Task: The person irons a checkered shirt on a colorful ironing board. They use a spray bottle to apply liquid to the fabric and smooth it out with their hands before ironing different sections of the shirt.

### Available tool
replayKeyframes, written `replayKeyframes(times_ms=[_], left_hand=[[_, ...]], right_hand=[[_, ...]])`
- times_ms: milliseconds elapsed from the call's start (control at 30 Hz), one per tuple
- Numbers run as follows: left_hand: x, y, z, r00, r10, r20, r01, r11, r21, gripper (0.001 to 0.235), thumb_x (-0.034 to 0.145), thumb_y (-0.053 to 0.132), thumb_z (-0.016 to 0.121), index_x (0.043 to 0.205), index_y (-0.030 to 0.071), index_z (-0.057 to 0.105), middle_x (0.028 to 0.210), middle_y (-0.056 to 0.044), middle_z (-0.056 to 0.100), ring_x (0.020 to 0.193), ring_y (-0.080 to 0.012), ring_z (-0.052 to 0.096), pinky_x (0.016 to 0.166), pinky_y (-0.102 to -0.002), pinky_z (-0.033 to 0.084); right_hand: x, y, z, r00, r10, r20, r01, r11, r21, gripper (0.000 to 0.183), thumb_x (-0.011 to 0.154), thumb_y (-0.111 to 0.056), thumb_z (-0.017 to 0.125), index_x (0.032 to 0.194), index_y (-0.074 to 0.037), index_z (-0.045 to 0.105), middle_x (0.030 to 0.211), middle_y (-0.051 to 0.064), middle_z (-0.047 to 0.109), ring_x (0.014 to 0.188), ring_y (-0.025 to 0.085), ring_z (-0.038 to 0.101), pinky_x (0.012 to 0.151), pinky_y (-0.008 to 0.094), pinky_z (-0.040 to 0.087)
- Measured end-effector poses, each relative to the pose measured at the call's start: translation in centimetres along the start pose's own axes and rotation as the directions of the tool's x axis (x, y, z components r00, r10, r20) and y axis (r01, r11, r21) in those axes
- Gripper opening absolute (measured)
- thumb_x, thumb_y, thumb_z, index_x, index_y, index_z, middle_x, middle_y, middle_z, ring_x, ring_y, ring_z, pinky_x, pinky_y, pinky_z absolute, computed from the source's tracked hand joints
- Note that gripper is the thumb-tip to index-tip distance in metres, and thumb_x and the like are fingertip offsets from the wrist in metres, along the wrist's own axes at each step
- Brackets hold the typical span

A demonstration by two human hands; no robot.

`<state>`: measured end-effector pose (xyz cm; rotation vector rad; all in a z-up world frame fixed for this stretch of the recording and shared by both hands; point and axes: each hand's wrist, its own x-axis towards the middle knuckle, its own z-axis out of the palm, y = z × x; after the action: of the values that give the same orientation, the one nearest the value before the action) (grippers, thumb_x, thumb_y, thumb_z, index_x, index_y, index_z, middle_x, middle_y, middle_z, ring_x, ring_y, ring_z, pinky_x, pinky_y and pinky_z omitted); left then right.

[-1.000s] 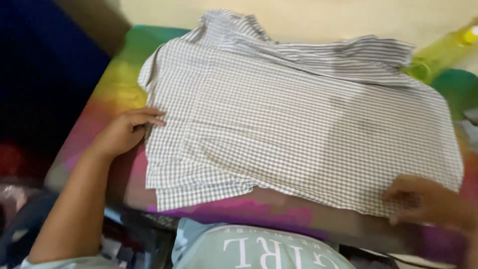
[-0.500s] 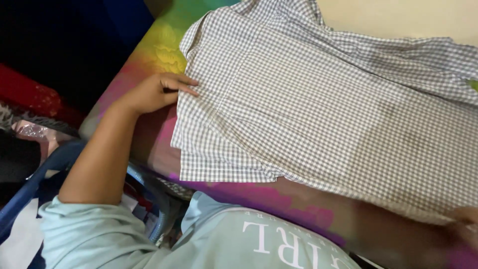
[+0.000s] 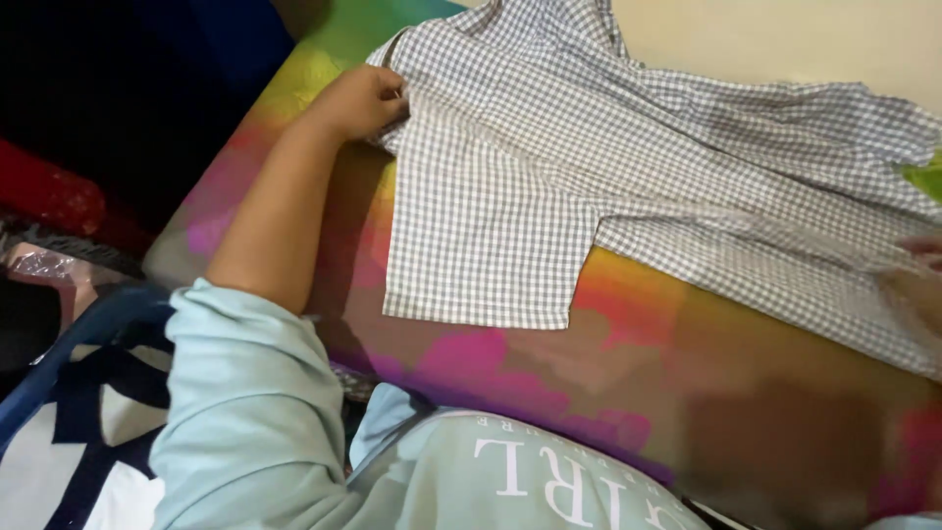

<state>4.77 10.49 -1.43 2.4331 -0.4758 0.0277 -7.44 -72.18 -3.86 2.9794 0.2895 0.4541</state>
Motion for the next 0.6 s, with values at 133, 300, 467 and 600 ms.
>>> replayKeyframes(times_ms=[133,300,467,600], left_hand=[[-0.2,1.1,0.1,0.989,-0.148,-0.016,0.149,0.977,0.155,0.015,0.095,0.022,0.064,0.100,0.012,0.075,0.097,-0.010,0.076,0.089,-0.0286,0.068,0.078,-0.043,0.049],[-2.9,4.9,-1.0,0.964,-0.259,-0.058,0.264,0.959,0.107,0.020,0.094,0.028,0.068,0.110,0.019,0.073,0.100,-0.003,0.077,0.091,-0.0237,0.070,0.075,-0.043,0.049],[-3.4,3.7,-0.6,0.978,-0.204,-0.039,0.205,0.978,0.029,0.022,0.093,0.021,0.076,0.114,0.019,0.071,0.087,0.002,0.072,0.077,-0.0142,0.063,0.069,-0.036,0.044],[-3.6,2.7,-0.4,0.980,-0.188,-0.060,0.186,0.982,-0.042,0.026,0.090,0.019,0.080,0.115,0.015,0.073,0.093,0.002,0.071,0.084,-0.0124,0.062,0.075,-0.033,0.046]], right_hand=[[3.3,-16.5,-11.1,0.985,-0.163,0.055,0.138,0.939,0.316,0.044,0.087,-0.030,0.082,0.125,-0.007,0.076,0.125,0.016,0.070,0.120,0.034,0.062,0.111,0.046,0.043],[2.0,-33.0,-14.8,0.691,-0.723,0.015,0.599,0.583,0.549,0.049,0.091,-0.046,0.067,0.128,-0.013,0.069,0.131,0.012,0.066,0.122,0.031,0.060,0.106,0.048,0.044],[2.1,-40.9,-12.8,0.524,-0.852,-0.016,0.830,0.506,0.232,0.027,0.093,-0.023,0.061,0.119,-0.016,0.057,0.095,0.004,0.055,0.062,0.029,0.057,0.044,0.046,0.045],[9.2,-40.7,-16.3,0.429,-0.901,0.066,0.745,0.394,0.539,0.022,0.096,-0.017,0.055,0.114,-0.008,0.064,0.096,0.009,0.068,0.075,0.027,0.069,0.061,0.042,0.057]])
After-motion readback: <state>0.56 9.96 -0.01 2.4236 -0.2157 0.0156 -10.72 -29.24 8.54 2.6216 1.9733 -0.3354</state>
